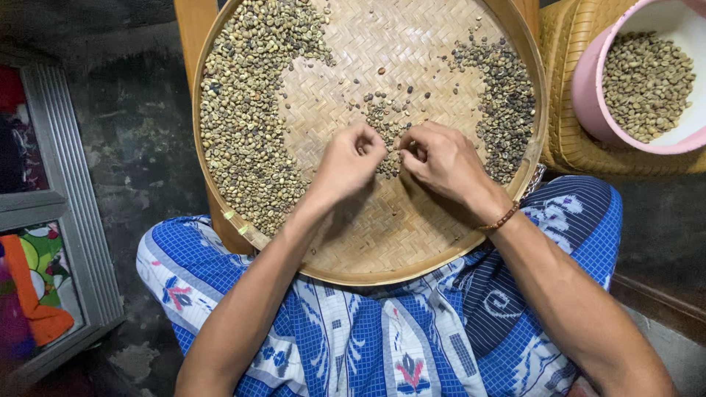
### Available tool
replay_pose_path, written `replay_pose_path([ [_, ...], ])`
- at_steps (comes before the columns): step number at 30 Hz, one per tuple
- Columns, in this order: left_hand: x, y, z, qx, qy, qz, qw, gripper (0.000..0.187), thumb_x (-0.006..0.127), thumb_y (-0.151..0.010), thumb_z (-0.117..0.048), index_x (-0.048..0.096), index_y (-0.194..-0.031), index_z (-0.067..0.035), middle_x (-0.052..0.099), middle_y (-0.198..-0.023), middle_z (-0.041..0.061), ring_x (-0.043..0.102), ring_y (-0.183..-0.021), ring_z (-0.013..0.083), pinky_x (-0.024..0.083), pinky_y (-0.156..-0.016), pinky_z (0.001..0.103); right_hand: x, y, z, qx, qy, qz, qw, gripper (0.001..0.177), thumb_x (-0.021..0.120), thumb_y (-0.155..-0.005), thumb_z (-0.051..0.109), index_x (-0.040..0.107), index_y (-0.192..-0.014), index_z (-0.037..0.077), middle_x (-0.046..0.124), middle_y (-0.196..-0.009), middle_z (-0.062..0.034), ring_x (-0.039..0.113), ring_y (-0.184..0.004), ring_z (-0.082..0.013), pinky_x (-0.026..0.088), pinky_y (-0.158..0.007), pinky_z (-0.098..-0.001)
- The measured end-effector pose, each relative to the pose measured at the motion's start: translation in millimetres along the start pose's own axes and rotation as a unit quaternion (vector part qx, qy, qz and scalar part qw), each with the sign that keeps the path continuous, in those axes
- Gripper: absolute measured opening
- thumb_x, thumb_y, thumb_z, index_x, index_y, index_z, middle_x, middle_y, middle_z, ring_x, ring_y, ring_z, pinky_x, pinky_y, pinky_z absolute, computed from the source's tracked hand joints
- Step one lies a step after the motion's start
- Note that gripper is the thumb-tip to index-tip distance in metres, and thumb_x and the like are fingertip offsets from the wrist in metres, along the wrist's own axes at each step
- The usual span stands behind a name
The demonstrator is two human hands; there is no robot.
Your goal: The person sits cross-legged on the floor with a large woven tray on their lap. They use both hands to sift through a mixture of light and dark seeds, picking out specific items and transferring them into a pink bowl to the right.
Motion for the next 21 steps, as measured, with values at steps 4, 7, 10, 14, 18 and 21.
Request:
replay_pose_path([
  [4, 14, 9, -10, 0.04, -0.201, 0.014, 0.979, 0.007, 0.064, -0.089, -0.01, 0.067, -0.093, -0.005, 0.066, -0.067, 0.009, 0.061, -0.058, 0.0165, 0.048, -0.051, 0.03, -11, 7, 19, -0.075, 0.005, -0.045, 0.996, 0.018, 0.074, -0.085, 0.012, 0.072, -0.099, 0.002, 0.066, -0.081, -0.0132, 0.063, -0.069, -0.0274, 0.053, -0.063, -0.0404],
  [7, 23, 14, -22, 0.097, -0.258, 0.015, 0.961, 0.005, 0.062, -0.089, -0.008, 0.064, -0.089, -0.004, 0.064, -0.068, 0.01, 0.061, -0.055, 0.0184, 0.049, -0.046, 0.034, -8, 7, 20, -0.07, 0.002, -0.026, 0.997, 0.016, 0.072, -0.083, 0.01, 0.072, -0.097, 0.004, 0.065, -0.08, -0.0147, 0.064, -0.07, -0.0296, 0.054, -0.064, -0.0412],
  [10, 29, 17, -32, 0.163, -0.298, -0.001, 0.94, 0.008, 0.059, -0.09, -0.004, 0.061, -0.082, -0.002, 0.062, -0.067, 0.011, 0.058, -0.053, 0.0208, 0.05, -0.046, 0.038, -10, 7, 18, -0.054, 0.026, -0.035, 0.998, 0.013, 0.072, -0.084, 0.012, 0.07, -0.094, 0.003, 0.065, -0.083, -0.0149, 0.064, -0.073, -0.0305, 0.054, -0.066, -0.0419],
  [14, 31, 21, -32, 0.208, -0.369, -0.016, 0.906, 0.016, 0.054, -0.094, -0.001, 0.057, -0.078, -0.002, 0.059, -0.066, 0.012, 0.056, -0.052, 0.0231, 0.049, -0.047, 0.04, -15, 6, 8, -0.013, 0.034, -0.034, 0.999, 0.013, 0.071, -0.088, 0.014, 0.07, -0.096, 0.004, 0.067, -0.087, -0.0122, 0.066, -0.075, -0.0281, 0.055, -0.067, -0.041],
  [18, 41, 26, -32, 0.241, -0.427, 0.019, 0.872, 0.013, 0.055, -0.094, -0.005, 0.058, -0.082, -0.001, 0.058, -0.067, 0.012, 0.058, -0.056, 0.0245, 0.052, -0.048, 0.04, -17, 8, 14, -0.049, 0.03, -0.035, 0.998, 0.015, 0.072, -0.086, 0.014, 0.072, -0.097, 0.004, 0.066, -0.086, -0.0123, 0.066, -0.074, -0.0274, 0.055, -0.066, -0.0406],
  [21, 41, 35, -42, 0.3, -0.422, 0.005, 0.855, 0.008, 0.061, -0.087, -0.007, 0.06, -0.088, 0.001, 0.059, -0.071, 0.013, 0.058, -0.059, 0.0255, 0.052, -0.052, 0.042, -14, 10, 20, -0.087, 0.032, -0.04, 0.995, 0.016, 0.073, -0.084, 0.012, 0.073, -0.097, 0.003, 0.065, -0.084, -0.0127, 0.064, -0.073, -0.0277, 0.054, -0.065, -0.0404],
])
Point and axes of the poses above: each hand's wrist, its own y-axis away from the middle knuckle, its own x-axis out of the palm, z = x × y, the point moved 10 cm from there along -y, towards the middle knuckle
